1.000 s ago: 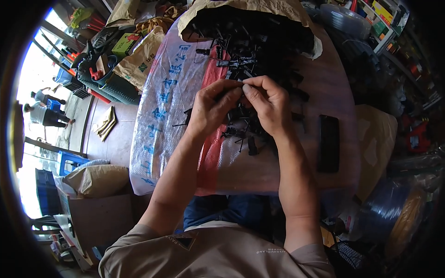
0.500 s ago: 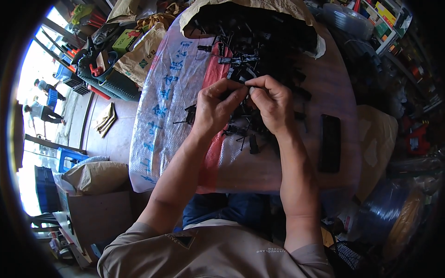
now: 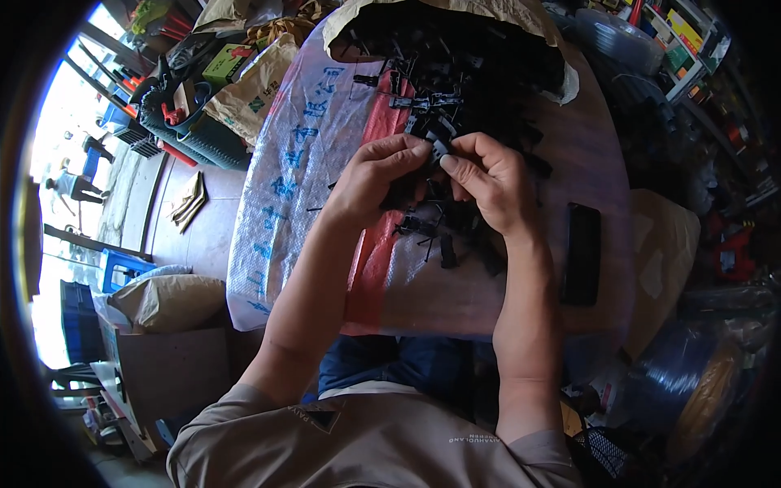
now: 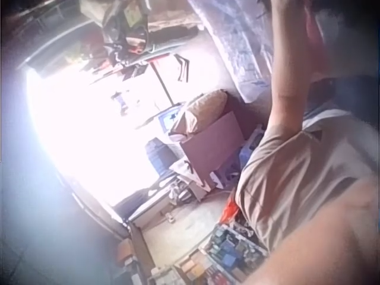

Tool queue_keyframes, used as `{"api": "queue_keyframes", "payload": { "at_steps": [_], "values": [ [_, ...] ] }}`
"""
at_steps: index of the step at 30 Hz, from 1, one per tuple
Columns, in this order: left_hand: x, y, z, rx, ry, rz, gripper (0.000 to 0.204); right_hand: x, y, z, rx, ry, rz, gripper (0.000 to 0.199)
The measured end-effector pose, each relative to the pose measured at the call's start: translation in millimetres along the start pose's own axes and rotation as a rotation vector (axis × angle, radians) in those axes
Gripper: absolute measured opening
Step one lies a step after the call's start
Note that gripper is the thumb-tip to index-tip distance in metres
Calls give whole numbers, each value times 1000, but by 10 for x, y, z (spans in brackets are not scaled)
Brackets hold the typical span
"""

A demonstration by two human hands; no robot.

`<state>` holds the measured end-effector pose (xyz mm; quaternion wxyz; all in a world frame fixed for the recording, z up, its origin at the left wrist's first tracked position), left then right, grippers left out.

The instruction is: Assembling small black plastic components by hand in a workshop environment.

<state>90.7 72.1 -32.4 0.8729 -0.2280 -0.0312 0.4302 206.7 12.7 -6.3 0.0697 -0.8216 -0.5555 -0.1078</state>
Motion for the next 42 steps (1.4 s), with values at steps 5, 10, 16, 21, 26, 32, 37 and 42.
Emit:
{"api": "queue_keyframes", "payload": {
  "at_steps": [5,10,16,21,26,32,37,42],
  "values": [
    [-66,2,136,489,-215,1,32,-51,0,63,-71,-109,-22,11],
    [-128,-116,259,786,-499,-48,27,-132,-49,56,-14,-179,-139,12],
    [-126,-85,286,870,-541,17,30,-112,-132,63,-90,-108,-164,11],
    [-172,98,378,754,-305,28,30,-113,-260,6,-15,-31,-50,15],
    [-201,1341,937,599,-386,313,33,-199,-455,-105,-323,215,-40,18],
    [-389,2876,1480,1105,-527,716,37,-409,-1054,23,-1001,525,-221,24],
    [-398,3112,1530,1429,-585,844,38,-393,-1125,146,-1104,625,-236,25],
    [-396,1241,1091,1196,-667,375,21,-387,-1023,-294,-747,700,-91,21]
  ]
}}
Point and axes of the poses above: each hand's wrist, its own x-axis towards the middle knuckle, its own y-axis out of the back of the hand, z = x × y, the point moved 9 cm from there along x, towards the middle knuckle, and after that the axes turned 11 degrees about z, right-handed, at the moved point
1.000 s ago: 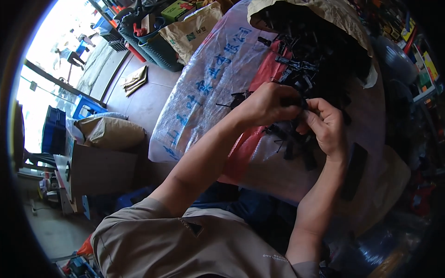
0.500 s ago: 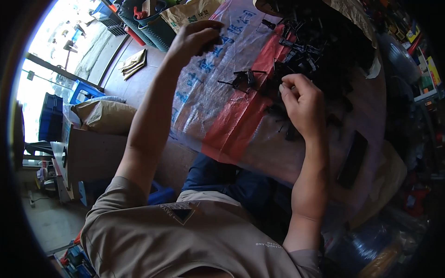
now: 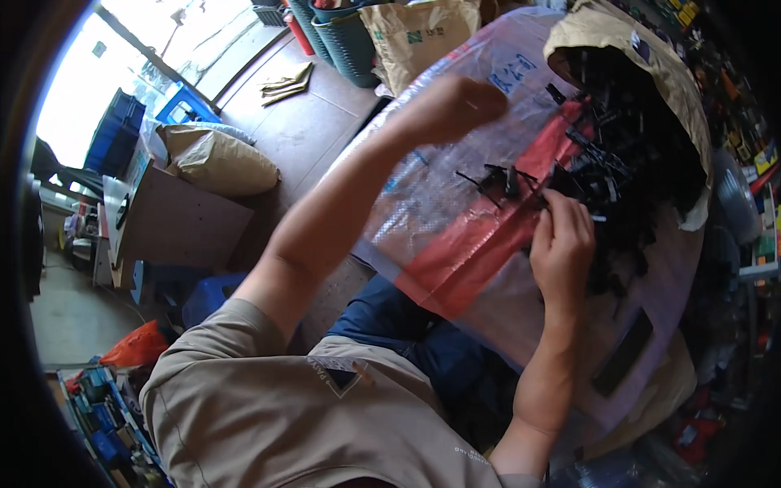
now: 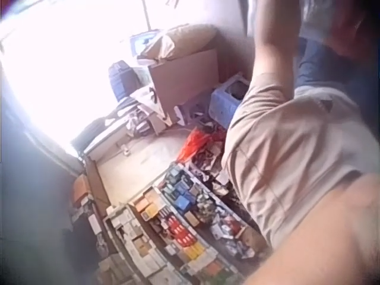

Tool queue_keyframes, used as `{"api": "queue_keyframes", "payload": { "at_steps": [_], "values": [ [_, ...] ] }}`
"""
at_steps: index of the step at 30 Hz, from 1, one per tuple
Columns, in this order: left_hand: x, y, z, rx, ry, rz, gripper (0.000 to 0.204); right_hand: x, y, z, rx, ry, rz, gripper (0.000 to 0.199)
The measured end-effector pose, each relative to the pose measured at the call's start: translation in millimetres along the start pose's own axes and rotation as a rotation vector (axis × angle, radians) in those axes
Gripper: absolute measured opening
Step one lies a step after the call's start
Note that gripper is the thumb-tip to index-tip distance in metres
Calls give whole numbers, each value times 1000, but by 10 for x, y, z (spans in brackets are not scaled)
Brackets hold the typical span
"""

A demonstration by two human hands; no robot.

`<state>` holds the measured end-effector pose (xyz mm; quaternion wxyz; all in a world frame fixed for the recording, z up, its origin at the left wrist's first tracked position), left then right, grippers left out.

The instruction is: Assembling small black plastic components by hand in a workshop environment.

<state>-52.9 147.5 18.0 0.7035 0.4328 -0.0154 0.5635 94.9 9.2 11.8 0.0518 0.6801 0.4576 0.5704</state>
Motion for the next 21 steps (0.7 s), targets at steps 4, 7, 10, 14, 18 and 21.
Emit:
{"api": "queue_keyframes", "payload": {
  "at_steps": [4,7,10,14,18,21],
  "values": [
    [-105,-799,508,-208,84,-212,37,-2,224,-51,38,44,188,16],
    [-93,-946,604,-462,205,-210,30,-49,331,165,129,-86,187,14],
    [-104,-925,640,-629,306,-271,26,-169,330,527,426,-339,187,18],
    [-225,-1185,677,-1047,422,-410,28,-185,387,824,575,-494,225,19],
    [-298,-1375,709,-1265,555,-489,23,-131,463,764,610,-324,209,15],
    [-227,-1202,688,-1048,364,-302,24,-181,402,808,628,-470,184,11]
  ]
}}
Point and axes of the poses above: each hand's wrist, its own x-axis towards the middle knuckle, its own y-axis out of the back of the hand, z = x × y, the point moved 9 cm from there along x, towards the middle knuckle, and after that the axes turned 11 degrees about z, right-handed, at the moved point
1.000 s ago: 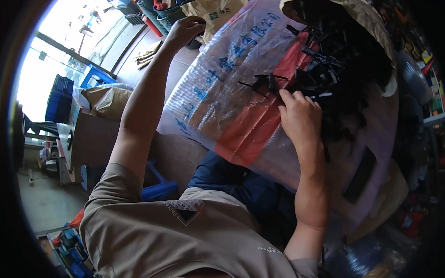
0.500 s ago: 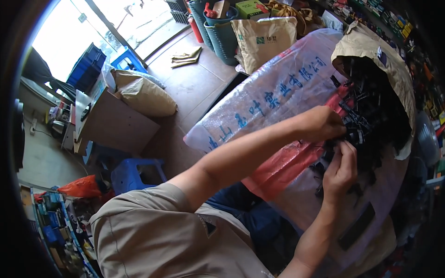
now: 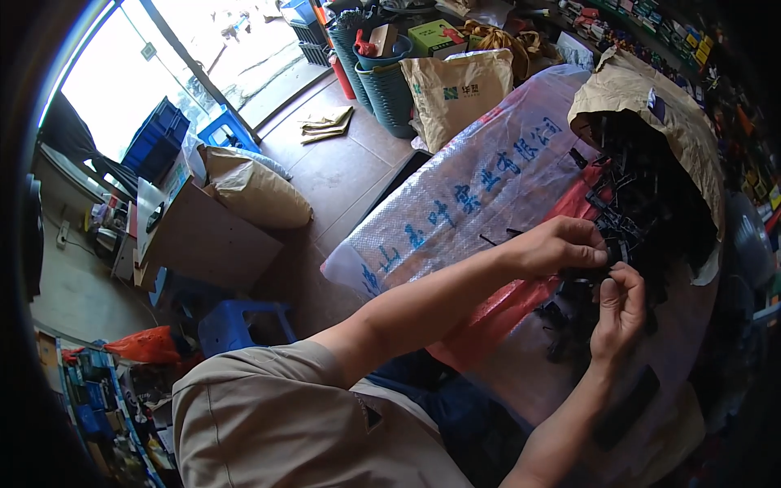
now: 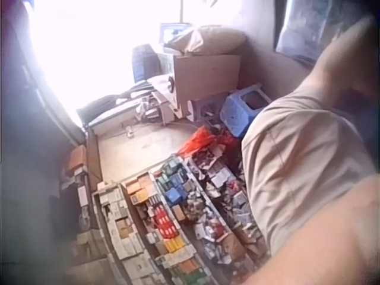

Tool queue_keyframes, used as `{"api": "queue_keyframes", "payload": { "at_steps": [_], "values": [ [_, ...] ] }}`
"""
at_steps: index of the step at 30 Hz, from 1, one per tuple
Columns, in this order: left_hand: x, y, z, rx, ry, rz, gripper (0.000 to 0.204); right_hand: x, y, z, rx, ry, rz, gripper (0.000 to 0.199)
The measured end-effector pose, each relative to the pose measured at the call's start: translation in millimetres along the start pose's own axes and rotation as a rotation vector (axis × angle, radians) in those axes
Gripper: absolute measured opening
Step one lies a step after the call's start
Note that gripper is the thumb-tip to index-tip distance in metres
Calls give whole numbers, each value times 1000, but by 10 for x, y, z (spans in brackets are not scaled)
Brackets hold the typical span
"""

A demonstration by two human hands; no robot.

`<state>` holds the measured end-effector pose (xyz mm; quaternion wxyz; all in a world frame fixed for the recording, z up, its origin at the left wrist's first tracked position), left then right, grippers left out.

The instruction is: Assembling small black plastic components by hand in a workshop environment.

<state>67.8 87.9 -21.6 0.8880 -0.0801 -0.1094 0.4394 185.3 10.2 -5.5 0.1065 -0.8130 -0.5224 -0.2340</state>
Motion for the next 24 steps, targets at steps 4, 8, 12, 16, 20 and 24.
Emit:
{"api": "queue_keyframes", "payload": {
  "at_steps": [4,8,12,16,20,24],
  "values": [
    [-114,-137,296,368,-538,-10,27,15,55,128,-4,-64,32,13],
    [-173,-139,291,464,-750,174,15,10,14,298,55,-183,51,18],
    [-178,-119,288,459,-773,257,16,10,70,365,147,-243,30,18],
    [-230,-147,267,561,-794,337,19,-8,51,421,218,-295,41,16],
    [-292,-226,308,546,-849,358,20,-3,79,375,267,-272,43,16],
    [-292,-245,375,519,-943,257,20,29,161,299,245,-184,96,16]
  ]
}}
Point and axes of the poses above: each hand's wrist, its own x-axis towards the middle knuckle, its own y-axis out of the back of the hand, z = x × y, the point moved 9 cm from there along x, towards the middle knuckle, and after that the axes turned 11 degrees about z, right-handed, at the moved point
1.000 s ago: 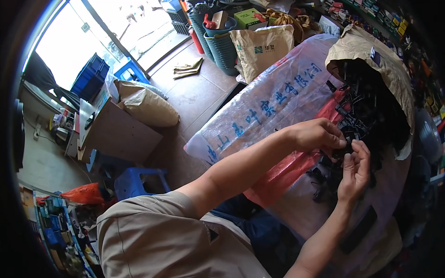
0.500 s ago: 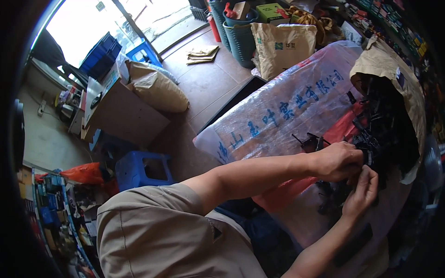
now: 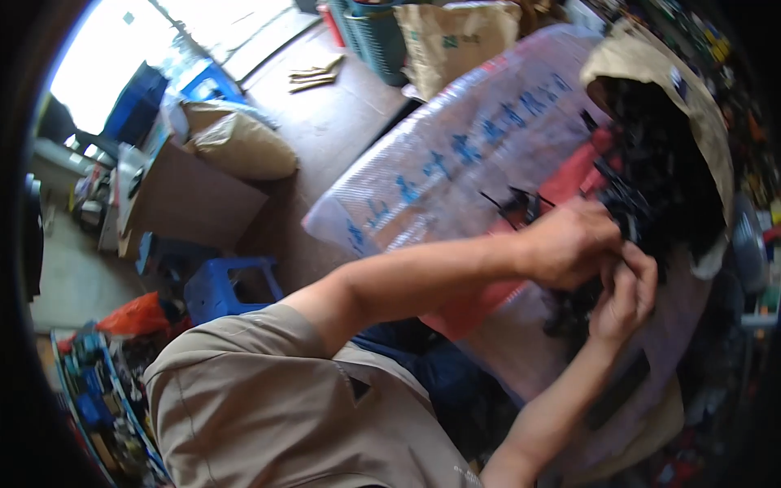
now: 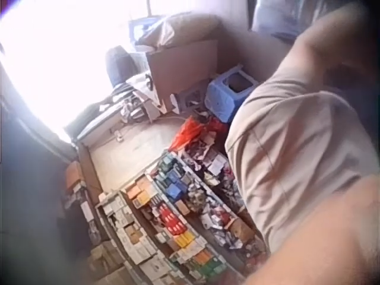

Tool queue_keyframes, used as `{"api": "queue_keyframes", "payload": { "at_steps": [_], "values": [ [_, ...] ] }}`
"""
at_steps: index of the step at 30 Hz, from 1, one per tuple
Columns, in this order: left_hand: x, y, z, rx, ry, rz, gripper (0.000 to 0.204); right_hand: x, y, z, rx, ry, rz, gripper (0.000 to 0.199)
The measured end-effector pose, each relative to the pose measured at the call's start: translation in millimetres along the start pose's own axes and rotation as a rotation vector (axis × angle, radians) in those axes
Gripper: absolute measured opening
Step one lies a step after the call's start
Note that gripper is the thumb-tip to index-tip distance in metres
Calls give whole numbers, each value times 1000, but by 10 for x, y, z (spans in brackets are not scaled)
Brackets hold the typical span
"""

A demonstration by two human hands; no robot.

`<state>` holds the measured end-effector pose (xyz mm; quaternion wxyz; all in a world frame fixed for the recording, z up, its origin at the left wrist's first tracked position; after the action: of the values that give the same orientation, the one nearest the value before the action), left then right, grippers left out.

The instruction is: Assembling small black plastic components by hand in a workshop environment.

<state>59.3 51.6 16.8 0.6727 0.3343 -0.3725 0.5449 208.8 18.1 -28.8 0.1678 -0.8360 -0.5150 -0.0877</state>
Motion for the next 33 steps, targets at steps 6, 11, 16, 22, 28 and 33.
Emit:
{"api": "queue_keyframes", "payload": {
  "at_steps": [6,11,16,22,28,33],
  "values": [
    [-261,116,-549,-354,940,37,20,-41,-263,-138,-78,0,3,27],
    [-431,-26,-664,-910,1344,135,29,-132,-295,-280,-233,8,-145,12],
    [-367,-208,-377,-735,1190,-230,38,-55,-124,-295,-240,-46,-36,12],
    [-359,-215,-289,-448,885,-387,34,-102,-87,-205,-329,-176,-192,9],
    [-358,-257,-222,-172,766,-583,34,-204,-150,-134,-361,-299,-326,5],
    [-359,-168,-399,-542,1007,-382,28,-103,-178,-236,-371,-128,-194,9]
  ]
}}
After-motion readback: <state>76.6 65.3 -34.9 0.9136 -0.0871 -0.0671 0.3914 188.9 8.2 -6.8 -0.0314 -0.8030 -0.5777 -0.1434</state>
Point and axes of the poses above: each hand's wrist, its own x-axis towards the middle knuckle, its own y-axis out of the back of the hand, z = x × y, the point moved 9 cm from there along x, towards the middle knuckle, and after that the axes turned 11 degrees about z, right-handed, at the moved point
